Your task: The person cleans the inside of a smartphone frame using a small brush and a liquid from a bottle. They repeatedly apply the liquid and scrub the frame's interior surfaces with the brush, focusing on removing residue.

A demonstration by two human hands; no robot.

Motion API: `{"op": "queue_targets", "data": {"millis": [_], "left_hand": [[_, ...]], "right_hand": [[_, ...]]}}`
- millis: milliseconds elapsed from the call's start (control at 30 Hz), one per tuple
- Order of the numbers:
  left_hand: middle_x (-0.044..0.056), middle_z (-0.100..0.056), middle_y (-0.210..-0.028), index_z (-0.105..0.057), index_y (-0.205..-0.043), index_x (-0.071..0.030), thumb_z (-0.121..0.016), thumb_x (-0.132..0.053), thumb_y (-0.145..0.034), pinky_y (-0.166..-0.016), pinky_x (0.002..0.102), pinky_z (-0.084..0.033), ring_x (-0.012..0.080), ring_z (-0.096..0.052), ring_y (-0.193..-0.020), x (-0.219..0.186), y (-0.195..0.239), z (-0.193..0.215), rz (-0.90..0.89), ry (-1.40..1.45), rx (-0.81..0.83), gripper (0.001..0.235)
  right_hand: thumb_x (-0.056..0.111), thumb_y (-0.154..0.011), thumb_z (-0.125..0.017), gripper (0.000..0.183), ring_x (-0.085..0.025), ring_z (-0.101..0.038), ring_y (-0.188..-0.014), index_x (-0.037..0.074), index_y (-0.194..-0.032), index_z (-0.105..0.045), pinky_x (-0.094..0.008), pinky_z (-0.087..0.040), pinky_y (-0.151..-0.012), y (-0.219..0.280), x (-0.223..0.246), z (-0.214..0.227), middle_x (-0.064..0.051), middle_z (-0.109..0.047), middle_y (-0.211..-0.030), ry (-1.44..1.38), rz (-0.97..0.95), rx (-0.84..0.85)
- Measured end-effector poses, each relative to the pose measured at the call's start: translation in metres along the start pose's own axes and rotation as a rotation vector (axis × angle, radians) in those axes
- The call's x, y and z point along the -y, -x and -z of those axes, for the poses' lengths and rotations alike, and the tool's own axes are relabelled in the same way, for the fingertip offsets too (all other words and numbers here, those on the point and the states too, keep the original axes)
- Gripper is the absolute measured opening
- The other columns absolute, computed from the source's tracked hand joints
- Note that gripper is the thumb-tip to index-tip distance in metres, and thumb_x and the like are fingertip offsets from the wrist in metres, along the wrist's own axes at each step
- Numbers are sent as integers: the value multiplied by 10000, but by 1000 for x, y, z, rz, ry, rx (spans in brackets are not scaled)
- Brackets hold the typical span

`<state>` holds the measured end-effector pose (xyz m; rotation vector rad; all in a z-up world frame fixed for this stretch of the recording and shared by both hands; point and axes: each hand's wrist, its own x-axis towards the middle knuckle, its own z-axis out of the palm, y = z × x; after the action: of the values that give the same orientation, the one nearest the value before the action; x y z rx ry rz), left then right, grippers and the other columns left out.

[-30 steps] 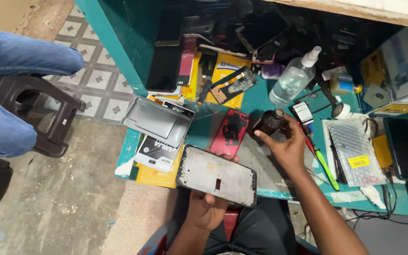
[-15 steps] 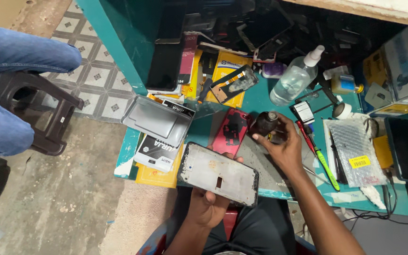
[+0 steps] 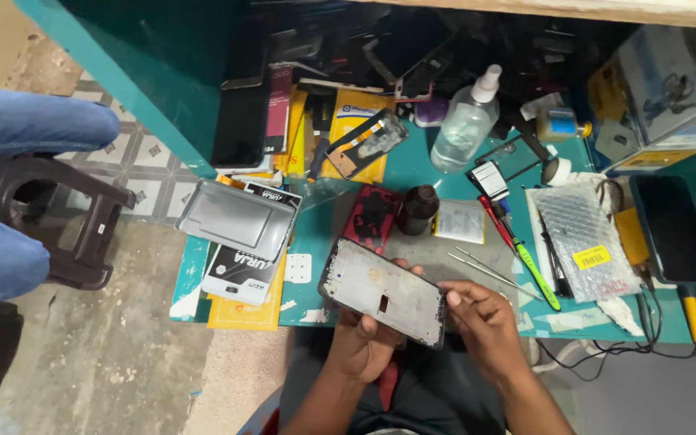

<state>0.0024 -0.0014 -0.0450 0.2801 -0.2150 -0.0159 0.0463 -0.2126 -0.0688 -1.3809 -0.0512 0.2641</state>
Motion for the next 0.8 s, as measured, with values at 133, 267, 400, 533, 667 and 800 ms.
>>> {"op": "queue_targets", "data": {"millis": [133,267,400,533,667,800], "left_hand": [[117,-418,-1572,-309,-1600,-192,-853,-351,-851,-1208,561,-400,374,-370,-1517,3,-8,-7,29,34,37,940],[130,-392,-1601,-252,-1628,-150,-792,-470,-883,-1204,559,-393,359,-361,-1524,5,-10,-10,83,49,51,975],[163,-367,-1612,-223,-1630,-115,-706,-581,-917,-1203,548,-384,371,-356,-1524,5,-14,-16,101,22,60,980],[170,-370,-1605,-241,-1623,-98,-632,-648,-928,-1198,540,-403,365,-365,-1521,5,-16,-20,125,30,45,969],[216,-470,-1514,-282,-1604,-93,-522,-699,-980,-1175,526,-437,381,-468,-1439,7,-18,-20,77,58,62,903],[208,-590,-1348,-337,-1586,-108,-450,-706,-1024,-1159,522,-458,386,-572,-1326,11,-19,-12,55,94,-7,829]], "right_hand": [[99,-945,-698,279,-128,-683,-742,-63,-1172,-708,-296,-585,-696,9,7,2,-82,-717,-848,35,-9,-47],[43,-935,-680,255,-157,-722,-778,-64,-1166,-689,-331,-618,-711,18,17,0,-105,-740,-914,-55,37,-3],[4,-922,-694,261,-189,-734,-777,-68,-1172,-683,-332,-610,-720,24,25,-4,-135,-750,-934,-55,57,-15],[2,-922,-705,254,-193,-734,-786,-71,-1163,-680,-331,-615,-733,27,24,-6,-148,-750,-929,-86,55,-22],[3,-927,-710,238,-200,-732,-791,-90,-1144,-687,-331,-609,-751,27,18,-15,-158,-760,-922,-128,31,-28],[21,-913,-705,238,-196,-743,-781,-75,-1132,-702,-336,-621,-749,23,18,-23,-148,-772,-914,-23,11,-14]]}}
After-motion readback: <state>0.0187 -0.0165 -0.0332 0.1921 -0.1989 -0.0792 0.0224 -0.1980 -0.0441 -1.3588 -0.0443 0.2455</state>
